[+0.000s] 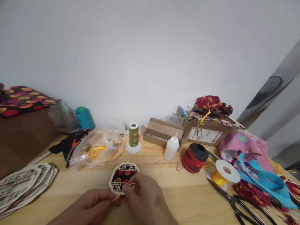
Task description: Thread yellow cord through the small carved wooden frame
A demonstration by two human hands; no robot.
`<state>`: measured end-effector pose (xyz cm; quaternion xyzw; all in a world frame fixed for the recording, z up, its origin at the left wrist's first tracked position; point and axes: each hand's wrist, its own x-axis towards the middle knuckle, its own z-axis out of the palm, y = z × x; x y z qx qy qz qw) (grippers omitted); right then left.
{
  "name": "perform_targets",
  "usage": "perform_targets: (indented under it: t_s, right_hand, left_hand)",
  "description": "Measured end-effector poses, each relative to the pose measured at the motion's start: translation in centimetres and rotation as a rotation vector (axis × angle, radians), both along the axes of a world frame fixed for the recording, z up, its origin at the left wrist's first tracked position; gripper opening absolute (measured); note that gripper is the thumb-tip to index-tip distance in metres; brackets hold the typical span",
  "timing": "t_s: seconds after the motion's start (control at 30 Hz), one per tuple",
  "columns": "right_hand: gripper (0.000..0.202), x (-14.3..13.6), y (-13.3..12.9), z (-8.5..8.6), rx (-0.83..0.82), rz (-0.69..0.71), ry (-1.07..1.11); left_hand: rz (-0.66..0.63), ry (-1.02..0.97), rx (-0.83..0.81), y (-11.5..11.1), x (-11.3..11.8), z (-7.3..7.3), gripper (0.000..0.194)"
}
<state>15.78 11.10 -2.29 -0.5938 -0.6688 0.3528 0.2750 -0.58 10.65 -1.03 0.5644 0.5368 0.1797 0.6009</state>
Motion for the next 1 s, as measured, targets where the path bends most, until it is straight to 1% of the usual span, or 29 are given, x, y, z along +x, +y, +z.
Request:
perform_targets:
  t_s: [0.07, 0.17, 0.23, 0.3, 0.43, 0.7, 0.87, 1.0]
  right_hand:
    - [0.018, 0.1, -0.1, 0.1, -0.033, 0.059, -0.018]
    - [0.02, 0.3, -0.2, 0.4, 0.031, 0.152, -0.015]
    - [0.023, 0.3, -0.2, 0.6, 0.071, 0.18, 0.001]
    - [0.024, 0.2, -0.1, 0.6, 0.102, 0.165, 0.006]
    - [0.023, -0.2, -0.1, 0.5, 0.138, 0.094, 0.015]
    - [0.02, -1.1, -0.2, 0.5, 0.22, -0.005, 0.087]
    - [0.022, -1.0, 0.0, 0.3, 0.319, -0.004, 0.1]
    - [0.021, -1.0, -0.1, 0.3, 0.331, -0.005, 0.136]
  left_hand:
    - [0.006, 0.011, 0.024, 0.0, 0.0, 0.1, 0.026]
    - [0.027, 0.038, 0.069, 0.0, 0.1, 0.2, 0.025]
    - [0.013, 0.048, 0.099, -0.1, 0.2, 0.3, 0.025]
    - [-0.019, 0.042, 0.113, -0.1, 0.4, 0.4, 0.026]
    - [-0.058, 0.038, 0.161, -0.1, 0.7, 0.4, 0.032]
    - [-0.097, 0.039, 0.223, -0.1, 0.8, -0.1, 0.032]
    - [-0.092, 0.071, 0.245, -0.3, 0.8, -0.1, 0.031]
    - [-0.093, 0.034, 0.268, -0.3, 0.7, 0.0, 0.03]
